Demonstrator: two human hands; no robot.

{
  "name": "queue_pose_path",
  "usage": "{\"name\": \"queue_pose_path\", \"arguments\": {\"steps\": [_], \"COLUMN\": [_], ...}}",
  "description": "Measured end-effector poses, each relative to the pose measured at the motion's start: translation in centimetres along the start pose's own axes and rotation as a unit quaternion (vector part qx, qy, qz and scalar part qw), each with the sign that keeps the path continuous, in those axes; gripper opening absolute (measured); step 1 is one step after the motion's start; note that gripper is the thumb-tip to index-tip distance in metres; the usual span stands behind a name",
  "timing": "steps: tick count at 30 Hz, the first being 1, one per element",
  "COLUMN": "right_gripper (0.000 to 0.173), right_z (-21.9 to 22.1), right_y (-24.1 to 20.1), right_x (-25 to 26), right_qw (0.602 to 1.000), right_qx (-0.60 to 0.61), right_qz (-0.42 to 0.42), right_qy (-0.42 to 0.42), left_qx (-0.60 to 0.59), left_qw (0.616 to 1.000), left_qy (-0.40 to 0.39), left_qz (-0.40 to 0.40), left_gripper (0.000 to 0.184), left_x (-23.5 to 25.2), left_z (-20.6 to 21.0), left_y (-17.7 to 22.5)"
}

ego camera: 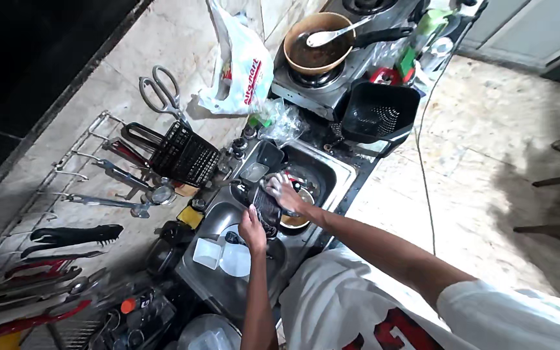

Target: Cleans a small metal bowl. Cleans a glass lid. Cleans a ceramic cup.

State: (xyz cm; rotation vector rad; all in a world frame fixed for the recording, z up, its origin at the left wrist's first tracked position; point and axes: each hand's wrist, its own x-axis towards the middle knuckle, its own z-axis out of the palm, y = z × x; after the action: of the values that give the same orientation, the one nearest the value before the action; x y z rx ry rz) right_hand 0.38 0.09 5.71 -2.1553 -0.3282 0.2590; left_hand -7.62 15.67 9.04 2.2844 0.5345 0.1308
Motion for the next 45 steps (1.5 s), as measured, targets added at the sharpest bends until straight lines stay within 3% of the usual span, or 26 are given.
{"name": "queue_pose_path", "arguments": {"steps": [2,6,8,10,14,17,20,22,24,26,28,32,34,36,38,41,45], "right_gripper": [0.045,0.047,0.045,0.041,0.045,0.054,0.057,0.058,0.06,0.064,0.066,0.066,0.065,0.059,0.05,0.046,0.046], "right_z": [0.1,0.9,-0.1,-0.8,-0.4,1.6,3.6,4.0,3.5,3.0,3.3,4.3,4.4,3.4,1.6,-1.7,-3.9], "right_y": [-0.9,-3.2,-2.5,-0.1,4.3,4.6,3.2,2.1,1.0,-0.1,-1.8,-2.9,-1.8,-1.1,-1.4,-3.1,-3.0], "right_x": [-0.6,-3.8,-2.5,-0.3,1.0,-1.2,-3.4,-4.2,-4.9,-5.6,-6.7,-8.9,-8.9,-8.4,-6.9,-3.5,0.3], "right_qw": [0.999,0.988,0.996,0.98,0.857,0.7,0.551,0.512,0.53,0.592,0.681,0.891,0.952,0.979,0.975,0.965,0.974], "right_qx": [0.011,-0.096,-0.012,0.179,0.457,0.634,0.768,0.783,0.749,0.677,0.579,0.313,0.13,-0.042,-0.157,-0.204,-0.164], "right_qz": [0.015,-0.112,-0.052,0.065,0.237,0.328,0.319,0.323,0.345,0.367,0.351,0.179,0.101,0.02,-0.051,-0.111,-0.078], "right_qy": [-0.029,-0.047,-0.066,-0.065,-0.017,0.031,0.068,0.142,0.196,0.239,0.279,0.275,0.257,0.196,0.146,0.125,0.136], "left_qx": [0.002,-0.022,-0.046,-0.094,-0.273,-0.354,-0.349,-0.335,-0.337,-0.348,-0.36,-0.426,-0.442,-0.402,-0.403,-0.385,-0.3], "left_qw": [1.0,1.0,0.999,0.995,0.96,0.932,0.935,0.941,0.94,0.934,0.926,0.895,0.886,0.901,0.901,0.916,0.952], "left_qy": [0.005,-0.005,0.006,0.022,0.059,0.075,0.055,0.03,0.004,-0.017,-0.034,-0.04,-0.052,-0.049,-0.072,-0.057,-0.024], "left_qz": [-0.007,-0.008,-0.001,0.003,-0.004,-0.027,-0.039,-0.039,-0.054,-0.079,-0.108,-0.124,-0.133,-0.156,-0.141,-0.094,-0.049], "left_gripper": [0.05,0.046,0.045,0.041,0.033,0.035,0.037,0.041,0.047,0.052,0.058,0.06,0.058,0.054,0.05,0.052,0.055], "left_x": [0.0,0.0,-0.3,-0.6,-0.8,-1.0,-1.2,-1.2,-0.9,-1.0,-1.3,-1.2,-0.8,-0.5,-0.3,0.0,-0.2], "left_z": [-0.3,0.0,0.1,-0.3,-1.1,-0.3,1.2,2.1,2.7,3.5,4.2,5.7,5.6,5.3,4.8,4.7,4.7], "left_y": [0.0,-0.7,-0.8,-0.6,0.6,1.5,2.7,2.6,2.1,2.2,3.1,5.5,6.8,7.8,7.8,6.9,6.4]}}
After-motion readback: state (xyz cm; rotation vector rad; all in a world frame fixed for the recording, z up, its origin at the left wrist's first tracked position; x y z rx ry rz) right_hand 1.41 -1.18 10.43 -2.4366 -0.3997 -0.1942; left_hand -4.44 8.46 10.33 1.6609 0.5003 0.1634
